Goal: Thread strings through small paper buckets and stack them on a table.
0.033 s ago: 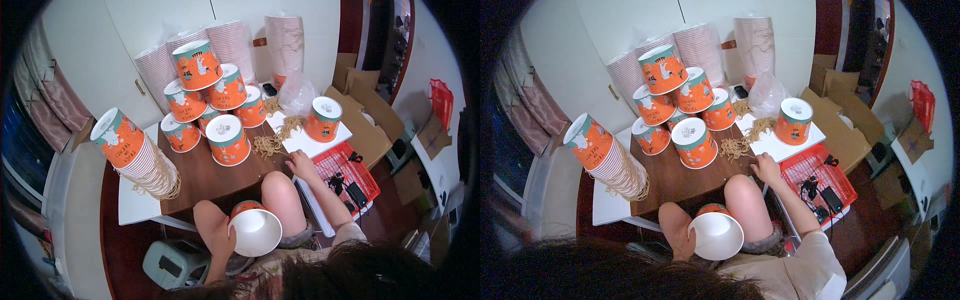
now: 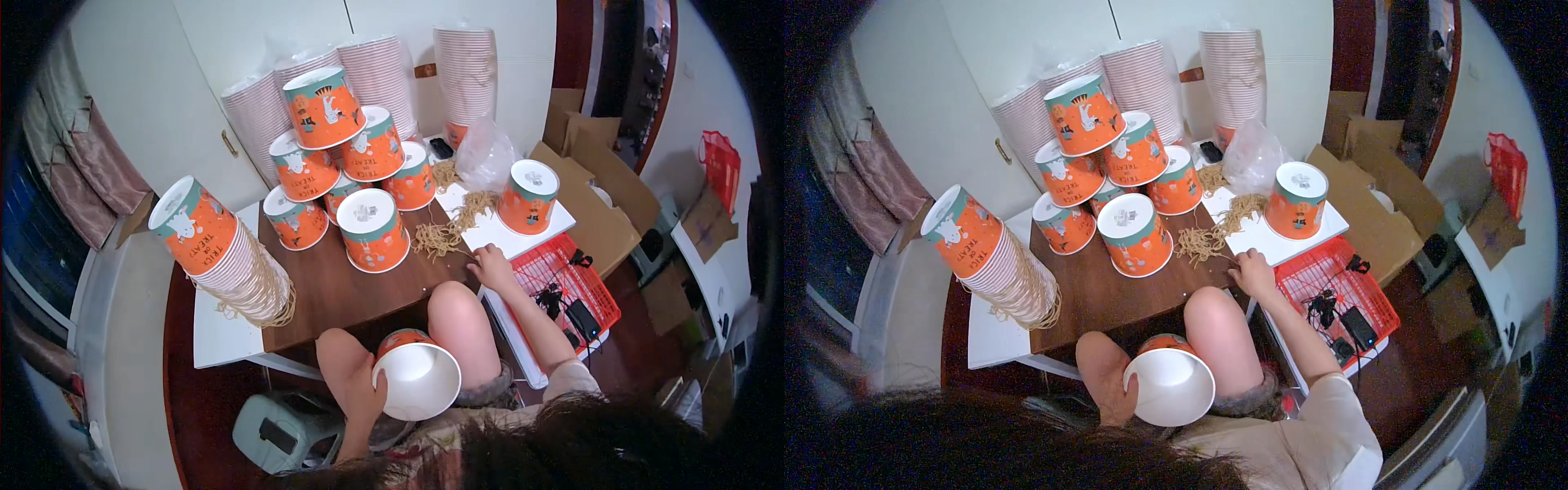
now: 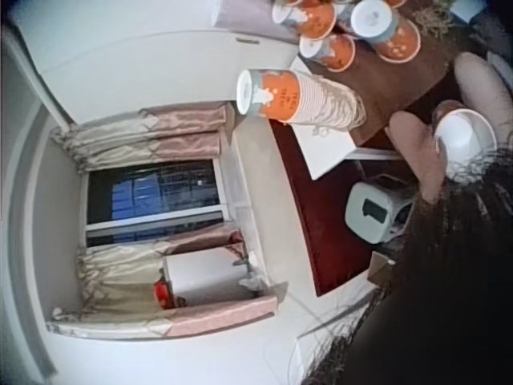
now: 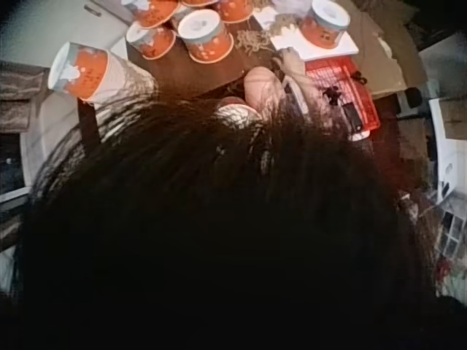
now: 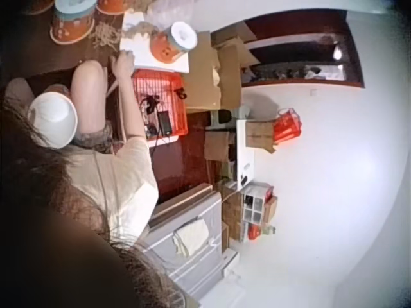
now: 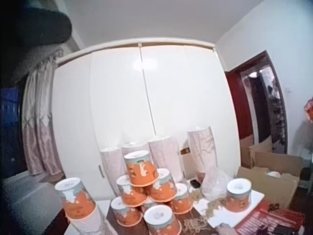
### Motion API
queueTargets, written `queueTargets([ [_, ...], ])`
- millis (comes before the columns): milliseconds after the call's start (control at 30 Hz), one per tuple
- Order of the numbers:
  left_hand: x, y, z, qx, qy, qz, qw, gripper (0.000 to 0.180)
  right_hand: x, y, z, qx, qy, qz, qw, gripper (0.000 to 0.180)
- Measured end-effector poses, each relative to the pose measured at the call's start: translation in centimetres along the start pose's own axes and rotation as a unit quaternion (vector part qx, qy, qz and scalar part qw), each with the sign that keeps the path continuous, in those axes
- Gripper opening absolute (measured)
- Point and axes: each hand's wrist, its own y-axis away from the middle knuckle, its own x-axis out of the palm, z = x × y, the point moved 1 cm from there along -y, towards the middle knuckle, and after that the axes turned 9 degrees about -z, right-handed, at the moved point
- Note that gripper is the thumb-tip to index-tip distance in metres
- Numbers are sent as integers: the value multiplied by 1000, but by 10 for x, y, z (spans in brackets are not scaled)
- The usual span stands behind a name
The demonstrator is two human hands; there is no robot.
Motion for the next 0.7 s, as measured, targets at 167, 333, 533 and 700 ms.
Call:
queueTargets([
  [167,-13,4,-11,-76,55,-25,995,35,48,-25,-32,2,75,46,996,22],
  [333,-15,10,-6,-99,76,-32,992,36,27,-113,-13,-7,-99,73,992,25],
  [533,-9,9,1,-140,135,-9,981,38,-72,-230,86,-37,-245,-77,966,27],
  [700,-7,17,10,-194,228,-54,953,41,-138,-271,137,-60,-436,-151,885,17],
])
